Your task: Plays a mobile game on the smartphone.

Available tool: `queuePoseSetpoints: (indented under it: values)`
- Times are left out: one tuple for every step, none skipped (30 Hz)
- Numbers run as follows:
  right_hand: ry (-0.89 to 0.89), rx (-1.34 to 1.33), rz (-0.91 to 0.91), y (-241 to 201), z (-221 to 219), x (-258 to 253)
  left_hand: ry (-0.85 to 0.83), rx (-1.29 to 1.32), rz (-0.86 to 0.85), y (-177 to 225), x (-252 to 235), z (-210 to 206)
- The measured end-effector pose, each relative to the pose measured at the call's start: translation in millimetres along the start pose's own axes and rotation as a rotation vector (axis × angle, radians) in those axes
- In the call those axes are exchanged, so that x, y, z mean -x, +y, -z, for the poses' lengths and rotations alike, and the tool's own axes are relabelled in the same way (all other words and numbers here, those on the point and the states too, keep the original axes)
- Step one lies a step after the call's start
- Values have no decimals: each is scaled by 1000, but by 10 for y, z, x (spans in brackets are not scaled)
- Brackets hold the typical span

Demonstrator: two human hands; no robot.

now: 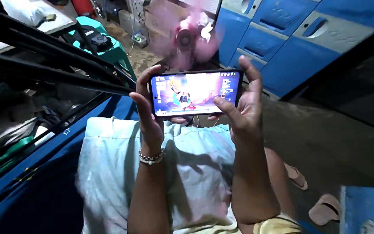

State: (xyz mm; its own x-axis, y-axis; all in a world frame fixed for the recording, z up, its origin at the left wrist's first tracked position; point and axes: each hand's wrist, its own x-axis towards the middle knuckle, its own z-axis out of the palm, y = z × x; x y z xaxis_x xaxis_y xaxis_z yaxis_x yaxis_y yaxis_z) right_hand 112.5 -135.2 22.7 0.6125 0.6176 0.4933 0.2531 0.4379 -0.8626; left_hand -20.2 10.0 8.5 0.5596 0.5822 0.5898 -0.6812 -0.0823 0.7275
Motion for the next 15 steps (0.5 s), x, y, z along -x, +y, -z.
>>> queuePoseSetpoints:
  values:
    - [3,1,4,-32,-50,-4,-8,14,-17,37,-11,29]
    - [8,-7,4,-56,-96,0,-6,27,-31,67,-9,55]
    - [1,-17,4,-62,-130,13,0,39,-35,93,1,77]
    - [-18,-29,12,-45,-152,26,12,36,-33,110,9,101]
    - [-32,-43,20,-6,-167,38,23,20,-29,118,9,123]
    - [-36,-62,24,51,-172,47,32,3,-25,112,4,140]
    - [-32,-81,25,119,-167,48,36,-19,-18,95,-4,150]
    - [-16,-98,21,188,-156,37,35,-46,-10,73,-19,149]
    - [4,-109,14,256,-138,13,32,-68,-1,47,-35,140]
    - [22,-113,3,317,-118,-23,32,-81,11,17,-47,125]
    - [38,-122,-17,372,-92,-60,27,-95,22,-13,-57,111]
    - [44,-135,-38,416,-63,-98,19,-110,35,-40,-73,100]
    - [44,-156,-61,454,-31,-133,13,-126,47,-64,-92,88]
    - [35,-173,-76,487,0,-167,8,-143,53,-91,-118,82]
    - [29,-188,-86,512,26,-191,-1,-155,58,-115,-141,83]
